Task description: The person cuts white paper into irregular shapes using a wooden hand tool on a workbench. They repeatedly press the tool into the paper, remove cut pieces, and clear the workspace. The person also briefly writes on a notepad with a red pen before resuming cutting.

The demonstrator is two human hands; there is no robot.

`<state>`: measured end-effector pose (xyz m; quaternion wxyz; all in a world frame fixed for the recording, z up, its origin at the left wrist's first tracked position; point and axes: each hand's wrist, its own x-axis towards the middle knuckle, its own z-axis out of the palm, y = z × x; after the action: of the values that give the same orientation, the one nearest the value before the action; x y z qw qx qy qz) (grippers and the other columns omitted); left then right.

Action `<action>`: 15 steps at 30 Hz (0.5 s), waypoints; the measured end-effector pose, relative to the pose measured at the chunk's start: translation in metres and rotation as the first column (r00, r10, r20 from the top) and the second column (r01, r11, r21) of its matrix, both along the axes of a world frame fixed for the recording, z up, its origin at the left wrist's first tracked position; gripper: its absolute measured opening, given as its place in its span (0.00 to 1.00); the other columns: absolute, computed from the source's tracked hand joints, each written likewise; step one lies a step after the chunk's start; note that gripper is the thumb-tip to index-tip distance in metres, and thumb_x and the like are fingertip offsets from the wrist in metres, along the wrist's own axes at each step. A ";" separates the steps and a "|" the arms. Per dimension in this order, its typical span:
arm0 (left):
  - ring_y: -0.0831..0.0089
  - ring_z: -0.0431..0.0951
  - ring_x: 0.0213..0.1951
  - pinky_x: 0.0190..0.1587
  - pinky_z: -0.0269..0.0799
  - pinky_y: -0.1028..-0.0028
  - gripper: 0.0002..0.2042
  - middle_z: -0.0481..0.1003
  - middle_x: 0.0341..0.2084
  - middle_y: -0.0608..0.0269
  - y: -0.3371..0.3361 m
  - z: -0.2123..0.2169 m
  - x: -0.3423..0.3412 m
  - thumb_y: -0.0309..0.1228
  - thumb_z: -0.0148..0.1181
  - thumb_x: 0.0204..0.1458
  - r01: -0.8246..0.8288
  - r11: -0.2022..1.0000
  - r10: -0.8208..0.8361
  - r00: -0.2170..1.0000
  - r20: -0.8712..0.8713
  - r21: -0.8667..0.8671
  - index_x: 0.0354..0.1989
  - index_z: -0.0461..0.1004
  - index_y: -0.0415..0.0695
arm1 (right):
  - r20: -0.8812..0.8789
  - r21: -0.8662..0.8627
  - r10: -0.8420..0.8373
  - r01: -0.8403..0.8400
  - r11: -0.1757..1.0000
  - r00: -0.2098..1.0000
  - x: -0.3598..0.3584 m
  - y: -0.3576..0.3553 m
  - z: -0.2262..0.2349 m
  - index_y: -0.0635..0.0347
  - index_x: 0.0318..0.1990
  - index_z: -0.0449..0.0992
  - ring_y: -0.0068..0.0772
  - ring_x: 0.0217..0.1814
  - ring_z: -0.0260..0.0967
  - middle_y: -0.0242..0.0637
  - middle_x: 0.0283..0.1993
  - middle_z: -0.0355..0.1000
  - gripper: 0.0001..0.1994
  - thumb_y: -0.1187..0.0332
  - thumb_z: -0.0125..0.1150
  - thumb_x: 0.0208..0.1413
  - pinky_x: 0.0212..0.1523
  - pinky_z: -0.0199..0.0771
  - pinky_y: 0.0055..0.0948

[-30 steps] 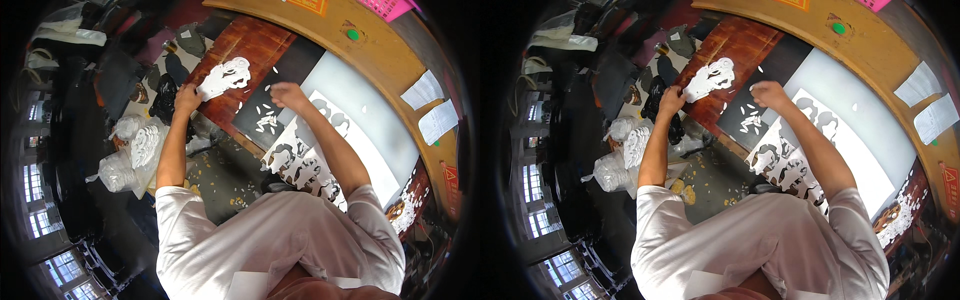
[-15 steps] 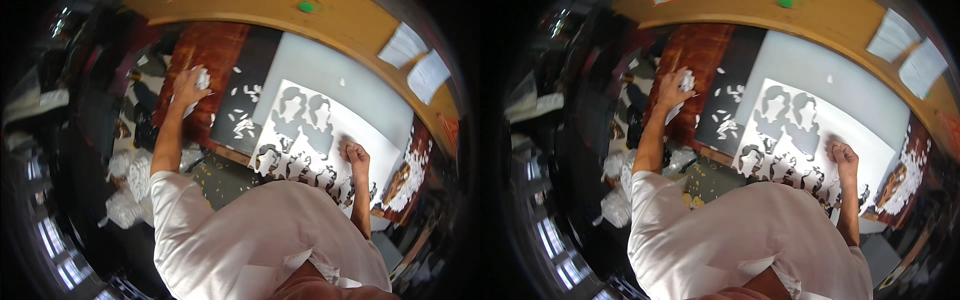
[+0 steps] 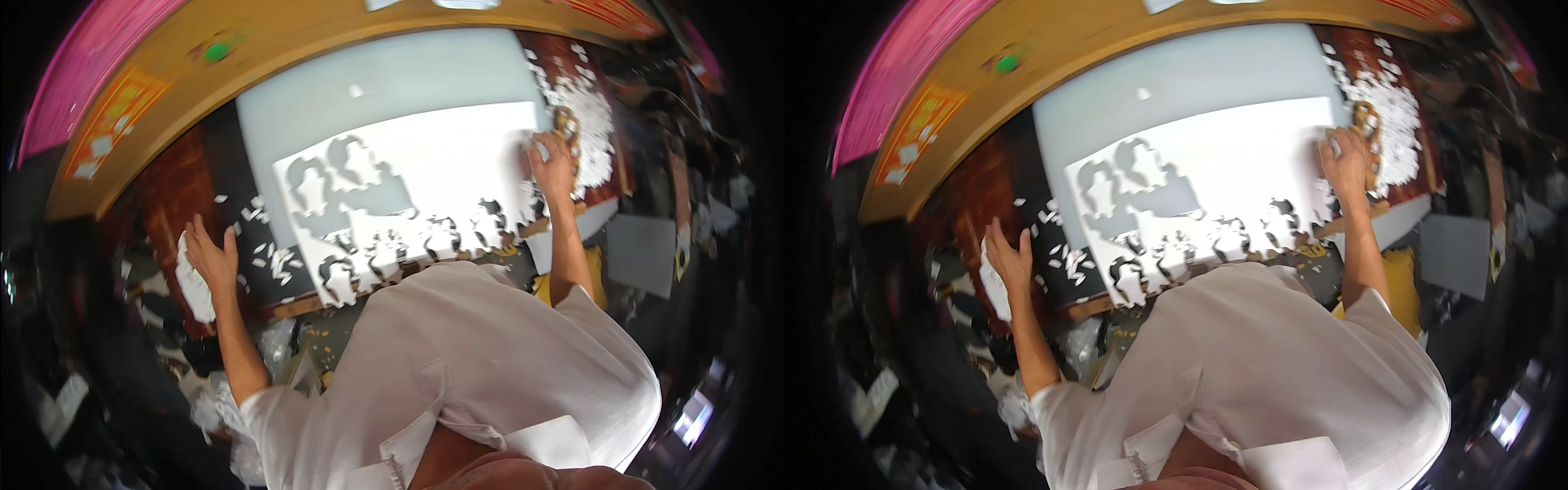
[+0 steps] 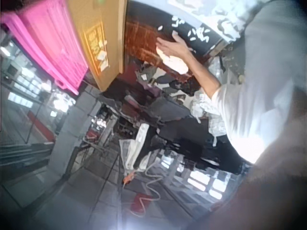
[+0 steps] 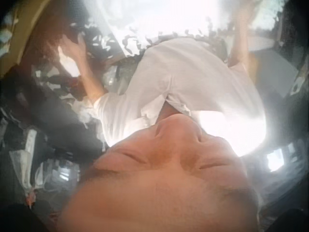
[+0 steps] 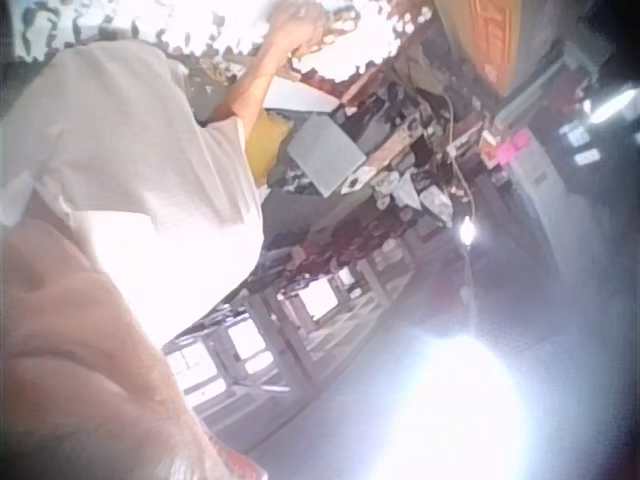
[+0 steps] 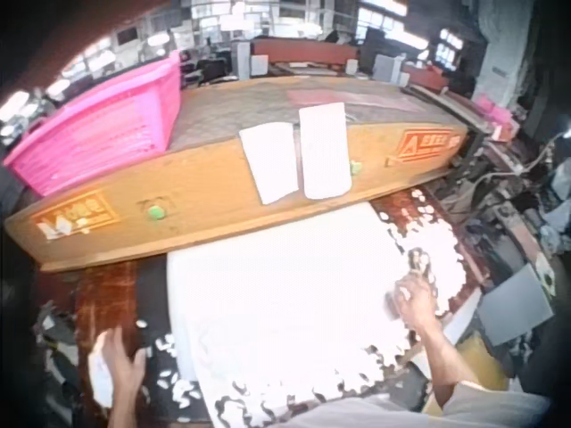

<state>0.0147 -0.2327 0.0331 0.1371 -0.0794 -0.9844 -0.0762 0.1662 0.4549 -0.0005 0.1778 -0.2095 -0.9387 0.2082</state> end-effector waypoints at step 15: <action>0.52 0.74 0.53 0.56 0.64 0.47 0.19 0.77 0.44 0.55 0.326 -0.041 -0.034 0.41 0.70 0.56 0.443 0.888 -0.459 0.869 0.185 0.122 0.51 0.79 0.43 | 0.171 0.014 -0.314 0.317 0.948 0.934 0.028 0.116 -0.053 0.58 0.66 0.76 0.62 0.64 0.73 0.65 0.67 0.67 0.43 0.43 0.76 0.44 0.65 0.74 0.46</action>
<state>-0.0195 0.0931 -0.0080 0.0144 -0.2935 -0.9438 -0.1513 0.1938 0.5711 -0.0532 0.1260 -0.3757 -0.9032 0.1649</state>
